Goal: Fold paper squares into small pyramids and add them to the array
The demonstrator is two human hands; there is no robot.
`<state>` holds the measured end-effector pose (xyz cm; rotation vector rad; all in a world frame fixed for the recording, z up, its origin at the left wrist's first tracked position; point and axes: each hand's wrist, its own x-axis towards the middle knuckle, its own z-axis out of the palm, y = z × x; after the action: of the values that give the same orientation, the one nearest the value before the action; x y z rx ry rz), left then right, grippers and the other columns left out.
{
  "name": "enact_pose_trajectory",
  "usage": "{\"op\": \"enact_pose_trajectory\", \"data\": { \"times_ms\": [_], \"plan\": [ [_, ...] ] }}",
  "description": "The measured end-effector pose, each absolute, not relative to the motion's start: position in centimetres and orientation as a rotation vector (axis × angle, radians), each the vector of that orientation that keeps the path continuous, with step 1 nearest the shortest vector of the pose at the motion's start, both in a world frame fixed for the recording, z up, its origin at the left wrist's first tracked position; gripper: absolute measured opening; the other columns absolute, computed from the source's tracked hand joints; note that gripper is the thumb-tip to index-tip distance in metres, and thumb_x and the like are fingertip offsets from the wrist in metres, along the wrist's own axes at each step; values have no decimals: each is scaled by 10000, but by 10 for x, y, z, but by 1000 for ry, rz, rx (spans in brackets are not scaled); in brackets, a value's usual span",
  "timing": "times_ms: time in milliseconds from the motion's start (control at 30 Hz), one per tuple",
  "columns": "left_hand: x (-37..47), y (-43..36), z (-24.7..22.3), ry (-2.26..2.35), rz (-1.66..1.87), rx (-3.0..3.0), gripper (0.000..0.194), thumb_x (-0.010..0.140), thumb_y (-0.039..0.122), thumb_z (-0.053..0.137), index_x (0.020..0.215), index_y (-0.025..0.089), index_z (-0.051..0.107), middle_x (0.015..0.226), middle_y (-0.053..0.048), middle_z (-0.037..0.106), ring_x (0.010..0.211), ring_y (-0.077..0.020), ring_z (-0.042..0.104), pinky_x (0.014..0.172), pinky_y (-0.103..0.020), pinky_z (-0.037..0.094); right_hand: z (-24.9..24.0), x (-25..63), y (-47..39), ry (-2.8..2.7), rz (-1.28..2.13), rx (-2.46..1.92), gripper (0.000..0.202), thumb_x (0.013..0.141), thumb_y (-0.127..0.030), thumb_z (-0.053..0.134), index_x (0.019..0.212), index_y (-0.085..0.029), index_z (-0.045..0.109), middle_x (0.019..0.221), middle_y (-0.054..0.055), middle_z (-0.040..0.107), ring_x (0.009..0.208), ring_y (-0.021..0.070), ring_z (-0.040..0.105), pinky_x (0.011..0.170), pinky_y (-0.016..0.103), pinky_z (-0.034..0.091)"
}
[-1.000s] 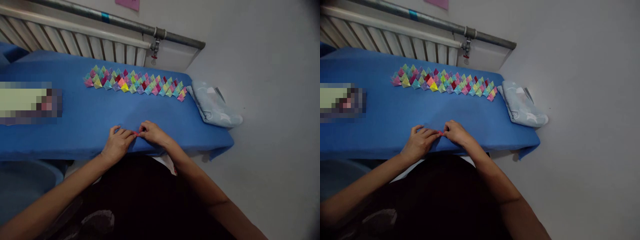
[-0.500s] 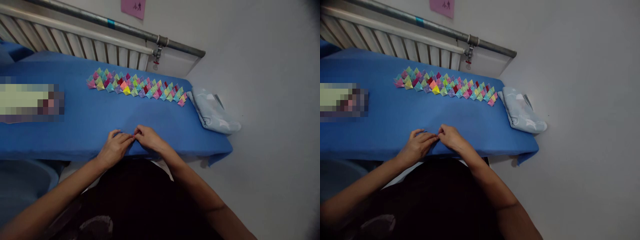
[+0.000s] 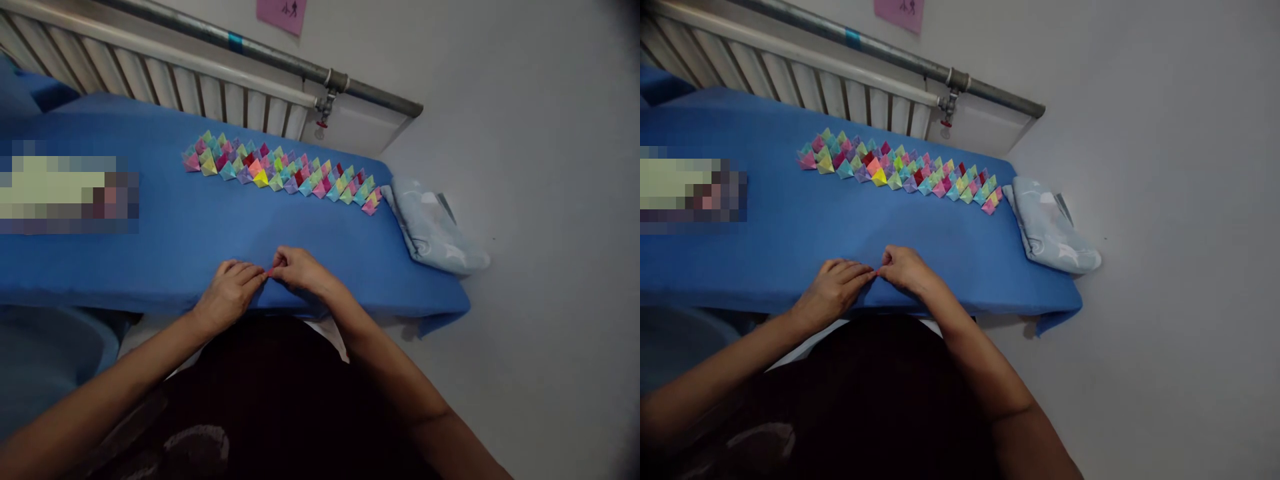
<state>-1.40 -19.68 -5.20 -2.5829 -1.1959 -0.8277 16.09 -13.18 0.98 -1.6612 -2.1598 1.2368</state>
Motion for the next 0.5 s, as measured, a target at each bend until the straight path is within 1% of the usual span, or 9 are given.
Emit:
{"op": "enact_pose_trajectory", "data": {
  "times_ms": [100,200,333,500],
  "plan": [
    [-13,-197,-49,-1170,-773,-2567,305,948,104,416,1146,123,648,1076,-118,711,942,-231,621,817,-399,422,13,157,-129,-2160,1280,-1736,175,773,-140,659,708,-198,507,538,-75,477,467,78,483,413,173,379],
    [-12,-196,-49,-1141,-730,-2546,319,924,73,415,1137,114,648,1059,-117,712,923,-235,616,804,-399,417,16,155,-127,-2193,1311,-1754,187,766,-109,647,678,-191,504,538,-67,496,446,78,490,387,172,396],
    [-11,-196,-50,-1152,-714,-2537,303,910,75,434,1108,119,659,1065,-115,709,905,-236,609,803,-398,410,16,158,-128,-2170,1354,-1678,180,777,-130,651,688,-190,507,574,-68,521,447,63,497,376,156,403],
    [-10,-196,-52,-1184,-742,-2523,315,900,61,435,1096,147,667,1062,-107,708,917,-232,603,807,-391,405,15,159,-129,-2170,1323,-1672,199,775,-141,667,680,-195,500,546,-74,485,453,71,487,360,156,396]
  ]
}}
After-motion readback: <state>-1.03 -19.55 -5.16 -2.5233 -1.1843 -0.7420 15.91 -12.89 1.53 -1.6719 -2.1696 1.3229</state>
